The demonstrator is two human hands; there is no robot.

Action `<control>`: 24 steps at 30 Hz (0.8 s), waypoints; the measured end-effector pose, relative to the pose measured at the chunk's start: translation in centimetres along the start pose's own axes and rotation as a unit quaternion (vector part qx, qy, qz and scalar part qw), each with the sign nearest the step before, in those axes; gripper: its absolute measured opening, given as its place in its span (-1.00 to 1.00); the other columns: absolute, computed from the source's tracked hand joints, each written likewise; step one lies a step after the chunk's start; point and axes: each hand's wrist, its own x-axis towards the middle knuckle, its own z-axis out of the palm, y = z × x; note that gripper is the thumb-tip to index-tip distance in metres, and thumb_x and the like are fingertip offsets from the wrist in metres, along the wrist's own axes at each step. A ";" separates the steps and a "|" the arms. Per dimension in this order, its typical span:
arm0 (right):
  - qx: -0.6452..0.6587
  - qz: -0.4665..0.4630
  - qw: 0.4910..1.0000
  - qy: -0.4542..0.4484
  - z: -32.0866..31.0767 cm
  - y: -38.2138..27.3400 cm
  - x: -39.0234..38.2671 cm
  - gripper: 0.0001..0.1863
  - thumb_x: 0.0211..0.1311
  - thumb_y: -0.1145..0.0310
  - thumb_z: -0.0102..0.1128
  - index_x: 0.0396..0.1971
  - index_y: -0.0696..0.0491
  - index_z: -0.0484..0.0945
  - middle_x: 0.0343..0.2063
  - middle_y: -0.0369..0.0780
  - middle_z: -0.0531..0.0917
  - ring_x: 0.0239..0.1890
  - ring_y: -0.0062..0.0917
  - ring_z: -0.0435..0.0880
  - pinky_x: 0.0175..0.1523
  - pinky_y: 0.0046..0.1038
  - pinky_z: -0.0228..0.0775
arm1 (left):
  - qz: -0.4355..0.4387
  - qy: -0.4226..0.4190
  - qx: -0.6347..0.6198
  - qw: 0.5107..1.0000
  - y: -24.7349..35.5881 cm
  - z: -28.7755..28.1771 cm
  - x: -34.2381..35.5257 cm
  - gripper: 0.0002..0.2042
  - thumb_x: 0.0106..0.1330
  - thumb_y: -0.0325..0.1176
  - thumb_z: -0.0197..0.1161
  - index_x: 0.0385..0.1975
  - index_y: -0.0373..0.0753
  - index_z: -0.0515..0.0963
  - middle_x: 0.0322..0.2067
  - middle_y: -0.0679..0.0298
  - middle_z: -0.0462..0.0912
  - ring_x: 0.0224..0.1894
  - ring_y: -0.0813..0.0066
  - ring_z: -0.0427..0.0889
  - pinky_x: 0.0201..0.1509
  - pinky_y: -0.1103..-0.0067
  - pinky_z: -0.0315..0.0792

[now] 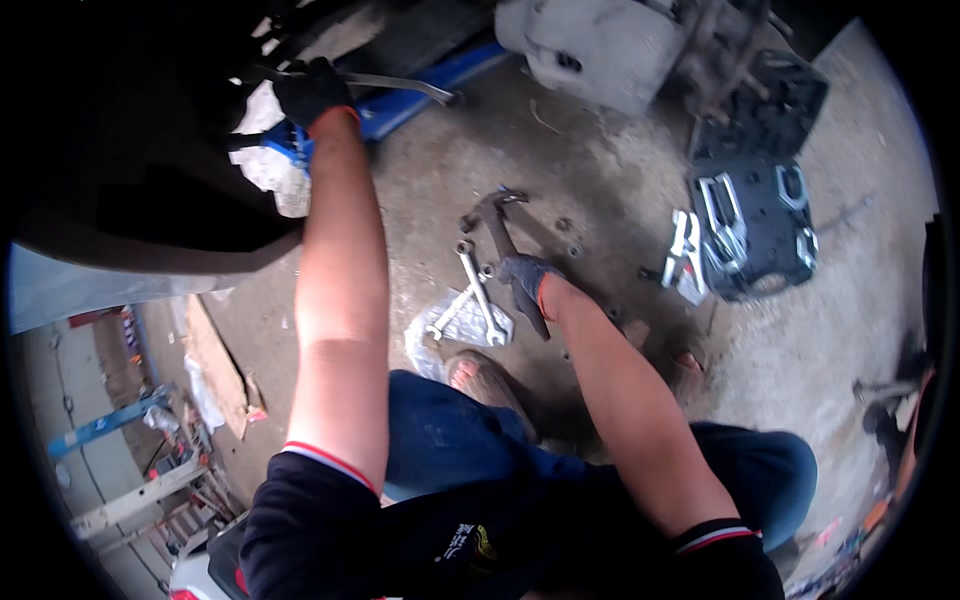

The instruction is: The person works on a car's wheel assembly using a wrench, hammer, and a long suspension component. They use the wrench to tighten or loosen bolts and the hammer to strike parts of the suspension into place while the vehicle is supported by a floor jack.

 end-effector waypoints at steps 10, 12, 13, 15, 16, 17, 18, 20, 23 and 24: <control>0.107 -0.032 0.994 0.010 3.2 -1.0 -4.3 -0.77 0.10 0.21 0.22 -0.62 0.02 0.51 -0.77 -0.28 0.50 -0.80 -0.51 0.40 -0.65 -0.43 0.25 | 0.085 -0.060 0.139 0.985 -2.7 1.3 1.7 -0.63 0.21 -0.07 0.12 -0.29 -0.29 0.63 -0.25 0.05 0.67 -0.09 0.12 0.61 0.03 0.31 0.44; -0.011 -0.168 0.979 0.112 4.5 -1.8 -3.8 -0.78 0.12 0.21 0.21 -0.48 0.07 0.53 -0.72 -0.26 0.52 -0.79 -0.50 0.42 -0.63 -0.39 0.29 | 0.089 -0.091 0.263 0.956 -3.0 1.6 2.6 -0.55 0.33 0.01 0.00 -0.19 -0.27 0.63 -0.10 0.03 0.64 0.00 0.10 0.58 0.11 0.30 0.41; -0.010 -0.202 0.971 0.125 6.0 -3.6 -5.5 -0.79 0.13 0.25 0.21 -0.38 0.07 0.48 -0.69 -0.25 0.52 -0.78 -0.51 0.43 -0.65 -0.40 0.28 | 0.091 -0.049 0.194 0.976 -3.0 1.5 2.3 -0.57 0.32 0.00 0.00 -0.27 -0.27 0.64 -0.18 -0.01 0.64 -0.05 0.04 0.58 0.07 0.27 0.41; 0.045 -0.253 0.960 0.115 7.9 -7.1 -8.5 -0.75 0.14 0.40 0.20 -0.22 0.03 0.35 -0.69 -0.26 0.48 -0.78 -0.53 0.43 -0.70 -0.44 0.23 | 0.085 -0.012 0.161 0.983 -1.7 2.0 1.6 -0.60 0.22 -0.05 0.10 -0.44 -0.34 0.61 -0.33 -0.07 0.63 -0.15 -0.04 0.58 -0.02 0.20 0.42; 0.064 -0.303 0.944 0.115 7.9 -8.2 -8.1 -0.74 0.14 0.42 0.20 -0.21 0.01 0.34 -0.70 -0.27 0.46 -0.79 -0.55 0.41 -0.72 -0.44 0.20 | 0.049 -0.055 0.185 0.980 0.1 1.9 0.8 -0.66 0.12 -0.22 0.21 -0.27 -0.39 0.52 -0.22 -0.07 0.61 -0.04 0.04 0.55 0.08 0.33 0.40; 0.084 -0.345 0.928 0.116 8.3 -8.9 -8.1 -0.73 0.14 0.44 0.19 -0.20 -0.01 0.33 -0.71 -0.28 0.45 -0.80 -0.56 0.39 -0.73 -0.45 0.18 | -0.048 -0.039 0.085 0.994 1.0 1.6 0.1 -0.67 0.09 -0.25 0.23 -0.26 -0.37 0.50 -0.25 -0.06 0.62 -0.10 0.02 0.59 0.00 0.32 0.45; 0.084 -0.340 0.930 0.114 8.6 -10.0 -8.1 -0.73 0.14 0.43 0.20 -0.20 -0.01 0.33 -0.71 -0.29 0.44 -0.80 -0.57 0.39 -0.73 -0.45 0.18 | -0.046 -0.022 0.055 0.997 0.8 1.7 0.3 -0.68 0.07 -0.26 0.24 -0.26 -0.37 0.49 -0.26 -0.05 0.62 -0.13 0.01 0.60 -0.04 0.31 0.46; 0.080 -0.330 0.935 0.100 10.4 -13.2 -9.1 -0.72 0.14 0.42 0.21 -0.20 -0.01 0.33 -0.72 -0.30 0.42 -0.80 -0.57 0.37 -0.74 -0.45 0.17 | -0.073 -0.004 0.036 0.997 0.2 0.8 0.9 -0.70 0.07 -0.28 0.27 -0.28 -0.36 0.51 -0.26 -0.03 0.64 -0.15 0.03 0.62 -0.08 0.31 0.48; 0.073 -0.308 0.946 0.076 10.8 -15.8 -6.8 -0.72 0.14 0.41 0.21 -0.20 -0.01 0.33 -0.71 -0.29 0.43 -0.80 -0.56 0.37 -0.74 -0.45 0.16 | -0.142 -0.014 0.051 0.989 0.6 0.9 1.4 -0.72 0.10 -0.28 0.31 -0.29 -0.36 0.56 -0.25 -0.03 0.66 -0.15 0.11 0.65 -0.08 0.36 0.48; 0.078 -0.290 0.952 0.055 10.6 -16.4 -5.5 -0.72 0.13 0.40 0.21 -0.20 -0.02 0.33 -0.72 -0.29 0.42 -0.80 -0.55 0.38 -0.74 -0.43 0.15 | -0.151 -0.014 0.062 0.986 0.3 1.2 1.9 -0.70 0.11 -0.27 0.31 -0.26 -0.36 0.56 -0.24 -0.02 0.66 -0.15 0.15 0.65 -0.08 0.37 0.48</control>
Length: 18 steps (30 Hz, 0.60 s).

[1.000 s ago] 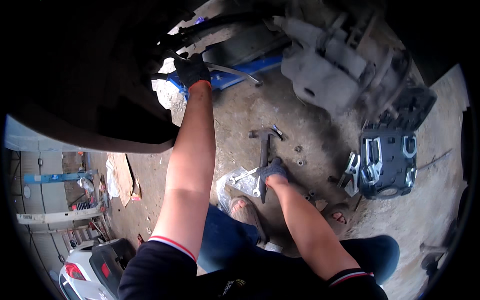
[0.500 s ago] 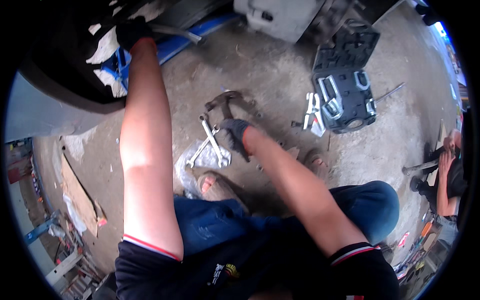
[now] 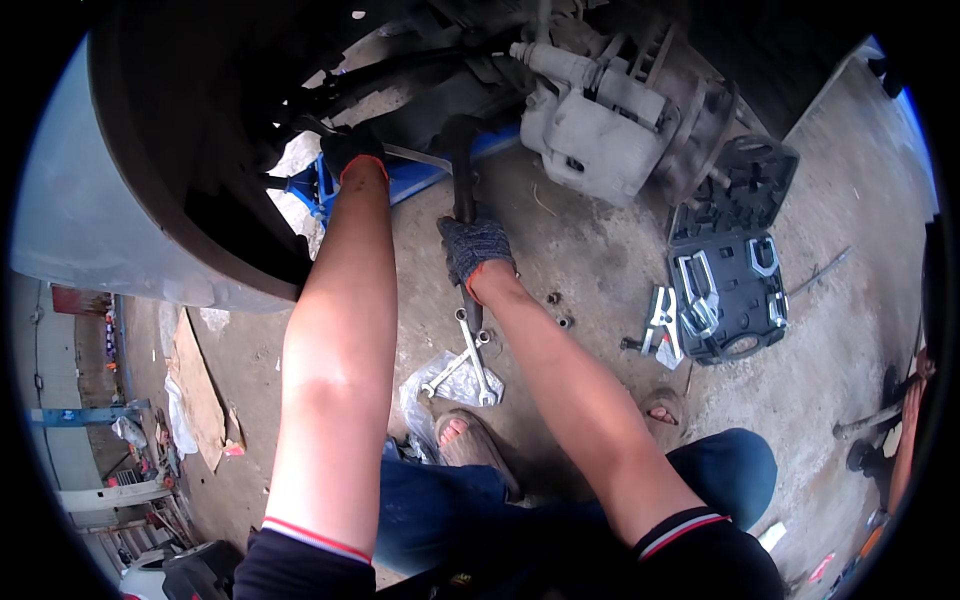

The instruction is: The person works on a car's wheel assembly using a wrench, hammer, and a long suspension component. They use the wrench to tighten or loosen bolts and the hammer to strike parts of the suspension into place while the vehicle is supported by a floor jack.

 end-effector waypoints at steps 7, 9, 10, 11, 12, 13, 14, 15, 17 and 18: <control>-0.004 0.033 0.999 -0.019 0.9 0.0 3.9 -0.76 0.12 0.40 0.17 -0.26 -0.02 0.31 -0.74 -0.31 0.39 -0.81 -0.51 0.37 -0.74 -0.39 0.15 | 0.018 0.075 -0.129 0.989 3.1 -2.2 2.7 -0.64 0.24 -0.25 0.19 0.00 -0.26 0.48 -0.04 0.09 0.59 0.06 0.29 0.53 0.06 0.52 0.38; -0.049 0.037 0.997 -0.048 1.3 0.2 3.6 -0.78 0.13 0.41 0.15 -0.28 -0.02 0.31 -0.75 -0.32 0.38 -0.82 -0.51 0.37 -0.74 -0.39 0.13 | 0.040 0.068 -0.051 0.996 2.8 -3.1 2.9 -0.59 0.24 -0.27 0.15 0.09 -0.23 0.42 0.05 0.07 0.52 0.14 0.25 0.46 0.16 0.50 0.32; 0.018 0.086 0.994 -0.068 1.4 -0.6 3.2 -0.80 0.13 0.42 0.13 -0.29 -0.03 0.30 -0.76 -0.32 0.36 -0.83 -0.50 0.35 -0.75 -0.38 0.12 | 0.046 0.061 -0.014 0.997 2.3 -3.1 2.7 -0.56 0.24 -0.28 0.13 0.14 -0.21 0.40 0.09 0.06 0.49 0.18 0.23 0.43 0.20 0.48 0.29; 0.008 0.085 0.994 -0.067 1.4 -0.3 3.4 -0.79 0.13 0.42 0.13 -0.29 -0.04 0.30 -0.76 -0.32 0.35 -0.84 -0.50 0.35 -0.75 -0.38 0.11 | 0.053 0.053 0.022 0.997 2.0 -3.2 2.5 -0.53 0.24 -0.29 0.11 0.19 -0.20 0.37 0.14 0.06 0.46 0.22 0.20 0.40 0.25 0.47 0.27; -0.001 0.083 0.994 -0.065 1.4 0.1 3.7 -0.79 0.12 0.42 0.13 -0.30 -0.04 0.30 -0.77 -0.33 0.34 -0.84 -0.51 0.34 -0.75 -0.38 0.11 | 0.059 0.045 0.058 0.996 1.7 -3.2 2.4 -0.50 0.25 -0.31 0.09 0.23 -0.18 0.34 0.18 0.05 0.43 0.26 0.18 0.37 0.30 0.46 0.24; -0.010 0.080 0.995 -0.054 0.8 0.4 4.0 -0.79 0.12 0.42 0.13 -0.30 -0.05 0.30 -0.77 -0.33 0.34 -0.85 -0.51 0.34 -0.75 -0.38 0.11 | 0.099 -0.025 0.285 0.953 2.3 -2.6 1.5 -0.51 0.26 -0.31 0.07 0.22 -0.19 0.35 0.20 0.04 0.41 0.28 0.18 0.34 0.33 0.47 0.18; 0.000 0.086 0.995 -0.049 0.4 0.3 4.2 -0.80 0.12 0.42 0.14 -0.31 -0.04 0.30 -0.77 -0.32 0.35 -0.84 -0.51 0.34 -0.75 -0.38 0.12 | 0.136 -0.089 0.497 0.853 3.8 -2.6 0.7 -0.53 0.26 -0.31 0.04 0.21 -0.20 0.37 0.21 0.03 0.40 0.30 0.18 0.31 0.36 0.49 0.12; 0.009 0.091 0.995 -0.043 -0.2 0.0 4.3 -0.81 0.12 0.41 0.14 -0.31 -0.03 0.31 -0.77 -0.32 0.36 -0.84 -0.50 0.35 -0.75 -0.38 0.13 | 0.166 -0.148 0.677 0.701 4.6 -2.3 0.2 -0.54 0.27 -0.31 0.02 0.20 -0.20 0.38 0.22 0.02 0.38 0.32 0.18 0.28 0.39 0.50 0.07; -0.007 0.070 0.997 -0.044 0.3 -0.8 3.7 -0.82 0.13 0.41 0.14 -0.33 -0.01 0.32 -0.77 -0.31 0.37 -0.83 -0.50 0.36 -0.74 -0.37 0.14 | 0.161 -0.081 0.640 0.747 1.8 -1.6 3.2 -0.52 0.30 -0.28 -0.08 0.19 -0.37 0.35 0.28 -0.01 0.28 0.36 0.19 0.21 0.43 0.46 -0.04; -0.031 0.048 0.997 -0.048 1.3 -0.8 3.4 -0.83 0.13 0.41 0.14 -0.34 0.00 0.33 -0.77 -0.31 0.38 -0.83 -0.50 0.37 -0.74 -0.36 0.15 | 0.170 -0.006 0.607 0.777 -1.2 -1.4 5.9 -0.50 0.30 -0.25 -0.11 0.18 -0.44 0.34 0.30 0.00 0.26 0.37 0.19 0.18 0.44 0.45 -0.06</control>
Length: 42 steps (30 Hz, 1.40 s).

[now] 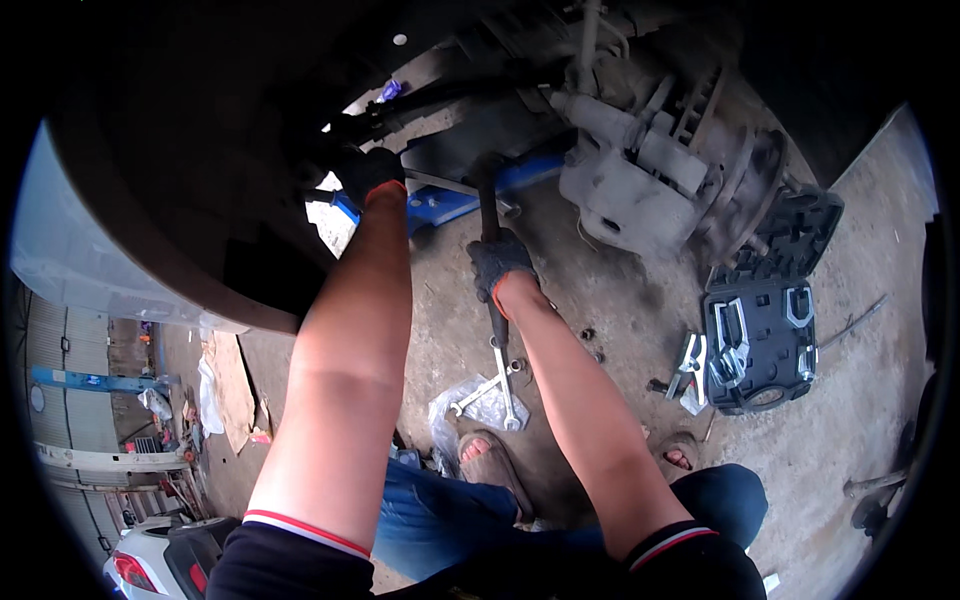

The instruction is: The person works on a car's wheel assembly using a wrench, hammer, and a long suspension component. They use the wrench to tighten or loosen bolts and the hammer to strike parts of the suspension into place while the vehicle is supported by a floor jack.

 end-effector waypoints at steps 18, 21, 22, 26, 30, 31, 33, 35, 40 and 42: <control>0.036 -0.076 0.996 0.042 -6.3 10.8 10.6 -0.89 0.11 0.42 0.18 -0.43 -0.05 0.41 -0.72 -0.38 0.36 -0.74 -0.58 0.35 -0.64 -0.42 0.14 | -0.135 0.115 -0.492 0.852 2.8 -5.5 -3.9 -0.42 0.12 -0.33 0.09 0.22 -0.31 0.30 0.20 0.04 0.40 0.23 0.24 0.40 0.25 0.54 0.28; 0.034 0.056 0.996 0.061 -2.7 8.3 2.5 -0.85 0.09 0.43 0.18 -0.41 -0.03 0.37 -0.77 -0.36 0.35 -0.86 -0.58 0.32 -0.79 -0.42 0.06 | -0.145 0.104 -0.466 0.867 -1.4 0.4 -2.7 -0.44 0.10 -0.34 0.15 0.17 -0.38 0.34 0.20 0.05 0.40 0.22 0.24 0.40 0.28 0.57 0.23; 0.065 0.038 0.994 0.074 -2.7 8.0 1.8 -0.84 0.09 0.42 0.18 -0.38 -0.02 0.37 -0.77 -0.35 0.37 -0.85 -0.57 0.32 -0.78 -0.43 0.08 | -0.119 0.121 -0.398 0.901 -0.6 -0.5 -2.6 -0.47 0.11 -0.33 0.15 0.13 -0.37 0.38 0.19 0.05 0.41 0.22 0.26 0.39 0.28 0.58 0.23; 0.068 -0.065 0.986 0.136 -2.1 7.1 2.7 -0.80 0.12 0.41 0.18 -0.27 0.00 0.40 -0.64 -0.33 0.45 -0.73 -0.59 0.39 -0.64 -0.45 0.20 | -0.090 0.088 -0.334 0.934 1.1 -2.9 -2.8 -0.54 0.18 -0.30 0.10 0.09 -0.33 0.44 0.20 0.02 0.41 0.24 0.30 0.38 0.29 0.65 0.19; 0.071 -0.083 0.991 0.079 -0.5 5.4 3.3 -0.78 0.13 0.41 0.17 -0.21 0.00 0.42 -0.58 -0.32 0.48 -0.67 -0.59 0.40 -0.56 -0.43 0.25 | 0.034 -0.012 0.003 0.999 1.8 -6.7 -5.1 -0.44 0.16 -0.32 0.11 0.21 -0.35 0.31 0.23 0.02 0.37 0.25 0.29 0.37 0.30 0.63 0.19; 0.067 -0.064 0.994 0.057 1.5 4.1 1.5 -0.78 0.13 0.41 0.17 -0.21 0.00 0.42 -0.59 -0.32 0.47 -0.67 -0.58 0.40 -0.57 -0.43 0.24 | -0.026 0.032 -0.157 0.987 1.1 -6.0 -5.0 -0.43 0.15 -0.33 0.11 0.22 -0.34 0.30 0.23 0.01 0.37 0.25 0.27 0.37 0.30 0.61 0.20; 0.096 0.045 0.994 -0.001 3.0 2.9 0.7 -0.81 0.12 0.42 0.16 -0.29 -0.08 0.37 -0.72 -0.32 0.39 -0.81 -0.53 0.35 -0.71 -0.44 0.14 | -0.138 0.123 -0.470 0.863 0.7 -4.4 -4.3 -0.41 0.12 -0.36 0.12 0.24 -0.32 0.28 0.23 0.01 0.37 0.26 0.25 0.37 0.30 0.57 0.22; 0.087 0.009 0.996 -0.005 2.6 0.8 -0.1 -0.83 0.11 0.42 0.17 -0.36 -0.07 0.35 -0.77 -0.34 0.36 -0.88 -0.54 0.27 -0.78 -0.42 0.07 | -0.167 0.108 -0.508 0.838 0.7 -4.7 -4.3 -0.41 0.10 -0.39 0.11 0.23 -0.31 0.30 0.23 0.03 0.37 0.25 0.22 0.39 0.28 0.54 0.26; -0.084 -0.343 0.925 0.140 3.9 -6.0 -5.8 -0.60 0.11 0.32 0.29 -0.06 0.09 0.43 -0.32 -0.19 0.58 -0.28 -0.47 0.57 -0.11 -0.47 0.40 | -0.172 0.081 -0.525 0.829 0.1 -5.6 -4.5 -0.44 0.11 -0.36 0.12 0.19 -0.33 0.34 0.19 0.05 0.42 0.22 0.24 0.42 0.25 0.54 0.29; 0.061 -0.457 0.886 0.041 3.5 -6.2 -6.2 -0.57 0.17 0.30 0.24 0.01 0.14 0.42 -0.17 -0.19 0.58 -0.11 -0.50 0.54 0.05 -0.51 0.34 | -0.141 0.109 -0.446 0.877 -0.1 -3.8 -4.5 -0.50 0.20 -0.28 0.07 0.16 -0.32 0.39 0.18 0.08 0.45 0.20 0.29 0.45 0.23 0.55 0.31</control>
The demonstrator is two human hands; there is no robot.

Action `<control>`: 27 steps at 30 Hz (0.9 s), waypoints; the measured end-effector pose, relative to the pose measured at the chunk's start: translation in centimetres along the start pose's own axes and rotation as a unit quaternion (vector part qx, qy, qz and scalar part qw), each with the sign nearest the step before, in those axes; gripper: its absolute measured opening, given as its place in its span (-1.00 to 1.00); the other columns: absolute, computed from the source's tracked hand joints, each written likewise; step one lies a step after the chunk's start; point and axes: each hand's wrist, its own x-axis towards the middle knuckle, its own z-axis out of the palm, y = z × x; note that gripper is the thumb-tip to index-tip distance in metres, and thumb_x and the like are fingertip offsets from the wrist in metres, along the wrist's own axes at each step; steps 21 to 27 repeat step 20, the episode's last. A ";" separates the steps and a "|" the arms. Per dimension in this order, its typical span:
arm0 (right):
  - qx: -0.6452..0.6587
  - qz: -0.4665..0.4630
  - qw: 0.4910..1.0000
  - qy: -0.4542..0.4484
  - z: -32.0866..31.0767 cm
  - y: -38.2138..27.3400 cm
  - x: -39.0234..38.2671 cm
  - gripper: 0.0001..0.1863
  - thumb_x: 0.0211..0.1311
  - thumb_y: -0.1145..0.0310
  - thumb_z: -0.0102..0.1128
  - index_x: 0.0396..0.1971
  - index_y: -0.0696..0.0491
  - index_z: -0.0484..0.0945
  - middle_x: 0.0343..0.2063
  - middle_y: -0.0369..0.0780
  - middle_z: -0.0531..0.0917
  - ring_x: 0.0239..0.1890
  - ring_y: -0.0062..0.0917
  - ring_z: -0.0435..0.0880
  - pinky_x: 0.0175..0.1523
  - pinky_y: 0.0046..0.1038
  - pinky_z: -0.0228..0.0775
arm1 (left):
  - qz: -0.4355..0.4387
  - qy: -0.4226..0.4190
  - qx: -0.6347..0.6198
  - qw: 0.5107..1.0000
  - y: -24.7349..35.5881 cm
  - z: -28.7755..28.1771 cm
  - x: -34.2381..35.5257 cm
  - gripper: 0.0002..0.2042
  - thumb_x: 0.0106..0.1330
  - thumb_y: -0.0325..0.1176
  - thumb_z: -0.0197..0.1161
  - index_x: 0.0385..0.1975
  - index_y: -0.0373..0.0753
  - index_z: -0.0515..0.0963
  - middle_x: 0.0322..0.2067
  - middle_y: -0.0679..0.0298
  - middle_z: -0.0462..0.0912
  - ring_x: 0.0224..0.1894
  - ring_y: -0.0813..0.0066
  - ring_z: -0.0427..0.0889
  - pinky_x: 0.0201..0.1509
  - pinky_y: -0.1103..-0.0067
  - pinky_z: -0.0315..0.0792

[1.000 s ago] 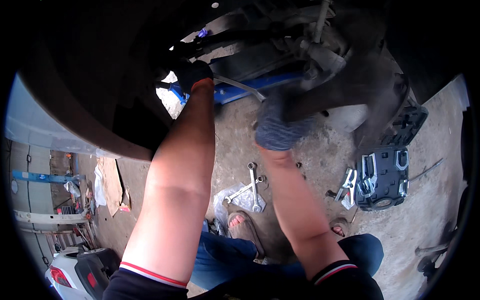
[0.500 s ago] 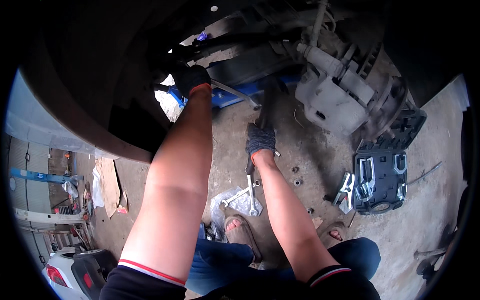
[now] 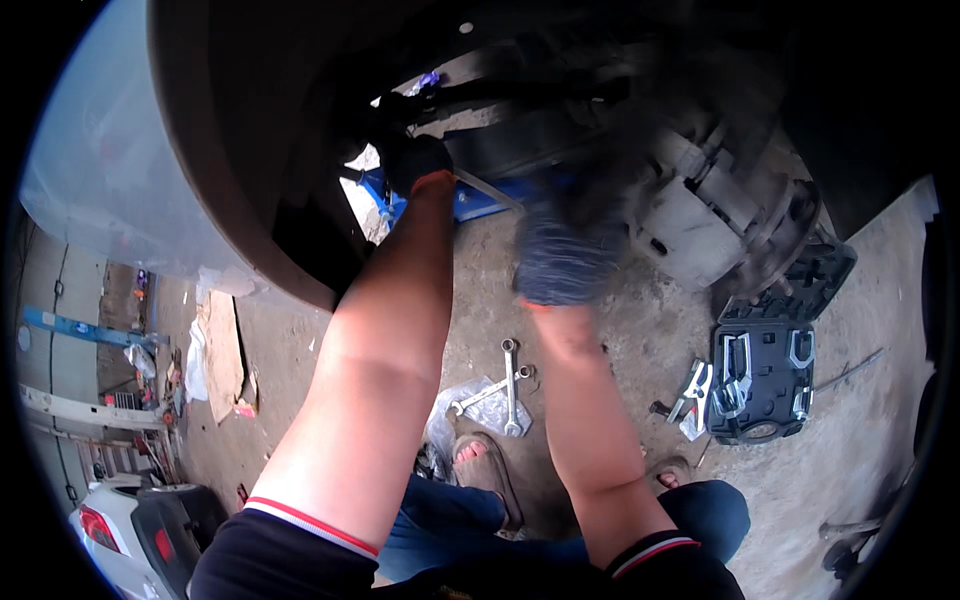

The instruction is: The person works on a car's wheel assembly using a wrench, hammer, and a long suspension component. They use the wrench to tighten or loosen bolts and the hammer to strike parts of the suspension into place while the vehicle is supported by a floor jack.

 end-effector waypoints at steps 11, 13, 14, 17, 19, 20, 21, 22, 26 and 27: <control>0.260 0.591 0.739 -0.193 -10.5 19.7 -0.4 -0.83 0.13 0.37 0.15 -0.56 -0.16 0.35 -0.85 -0.45 0.24 -0.89 -0.61 0.18 -0.78 -0.48 -0.01 | -0.031 0.050 -0.115 0.992 2.0 1.1 0.3 -0.41 0.02 -0.49 0.09 0.20 -0.23 0.36 0.11 0.09 0.49 0.18 0.20 0.45 0.23 0.51 0.30; 0.078 0.548 0.832 -0.021 -5.8 13.9 -4.2 -0.87 0.15 0.39 0.16 -0.46 -0.13 0.38 -0.83 -0.44 0.25 -0.86 -0.64 0.20 -0.77 -0.52 0.01 | 0.025 0.048 -0.100 0.994 -0.8 -0.9 -0.3 -0.42 0.02 -0.49 0.09 0.18 -0.25 0.37 0.08 0.07 0.52 0.15 0.17 0.47 0.21 0.48 0.32; 0.039 0.535 0.844 0.000 -5.0 11.8 -4.4 -0.87 0.16 0.41 0.16 -0.39 -0.10 0.38 -0.80 -0.42 0.28 -0.84 -0.65 0.20 -0.76 -0.53 0.02 | -0.067 0.021 -0.126 0.990 0.0 -0.7 -0.2 -0.47 0.03 -0.49 0.08 0.12 -0.30 0.40 0.03 0.02 0.54 0.12 0.12 0.50 0.20 0.44 0.34; 0.070 0.519 0.852 0.005 -4.8 11.6 -4.6 -0.85 0.14 0.44 0.17 -0.38 -0.06 0.36 -0.73 -0.36 0.36 -0.83 -0.61 0.25 -0.76 -0.51 0.07 | -0.017 0.023 -0.094 0.995 1.6 0.2 -0.7 -0.48 0.02 -0.44 0.11 0.10 -0.27 0.43 0.03 -0.01 0.54 0.11 0.10 0.50 0.19 0.42 0.34; 0.082 0.529 0.844 -0.029 -4.1 11.7 -4.9 -0.83 0.13 0.44 0.18 -0.35 -0.06 0.36 -0.72 -0.35 0.36 -0.82 -0.61 0.25 -0.75 -0.50 0.08 | -0.019 0.017 -0.108 0.994 1.3 0.4 -0.6 -0.44 0.03 -0.43 0.11 0.16 -0.26 0.40 0.14 -0.03 0.44 0.20 0.15 0.42 0.27 0.45 0.26; 0.063 0.526 0.847 -0.033 -3.5 11.9 -5.2 -0.84 0.17 0.39 0.19 -0.35 -0.08 0.37 -0.77 -0.39 0.30 -0.84 -0.63 0.22 -0.76 -0.49 0.04 | -0.021 0.014 -0.116 0.993 0.7 0.3 -0.3 -0.42 0.04 -0.42 0.11 0.19 -0.25 0.38 0.20 -0.03 0.39 0.25 0.18 0.38 0.30 0.47 0.22; 0.063 0.526 0.847 -0.033 -3.5 11.9 -5.2 -0.84 0.17 0.39 0.19 -0.35 -0.08 0.37 -0.77 -0.39 0.30 -0.84 -0.63 0.22 -0.76 -0.49 0.04 | -0.021 0.014 -0.116 0.993 0.7 0.3 -0.3 -0.42 0.04 -0.42 0.11 0.19 -0.25 0.38 0.20 -0.03 0.39 0.25 0.18 0.38 0.30 0.47 0.22; 0.063 0.526 0.847 -0.033 -3.5 11.9 -5.2 -0.84 0.17 0.39 0.19 -0.35 -0.08 0.37 -0.77 -0.39 0.30 -0.84 -0.63 0.22 -0.76 -0.49 0.04 | -0.021 0.014 -0.116 0.993 0.7 0.3 -0.3 -0.42 0.04 -0.42 0.11 0.19 -0.25 0.38 0.20 -0.03 0.39 0.25 0.18 0.38 0.30 0.47 0.22; 0.063 0.526 0.847 -0.033 -3.5 11.9 -5.2 -0.84 0.17 0.39 0.19 -0.35 -0.08 0.37 -0.77 -0.39 0.30 -0.84 -0.63 0.22 -0.76 -0.49 0.04 | -0.021 0.014 -0.116 0.993 0.7 0.3 -0.3 -0.42 0.04 -0.42 0.11 0.19 -0.25 0.38 0.20 -0.03 0.39 0.25 0.18 0.38 0.30 0.47 0.22; 0.063 0.526 0.847 -0.033 -3.5 11.9 -5.2 -0.84 0.17 0.39 0.19 -0.35 -0.08 0.37 -0.77 -0.39 0.30 -0.84 -0.63 0.22 -0.76 -0.49 0.04 | -0.021 0.014 -0.116 0.993 0.7 0.3 -0.3 -0.42 0.04 -0.42 0.11 0.19 -0.25 0.38 0.20 -0.03 0.39 0.25 0.18 0.38 0.30 0.47 0.22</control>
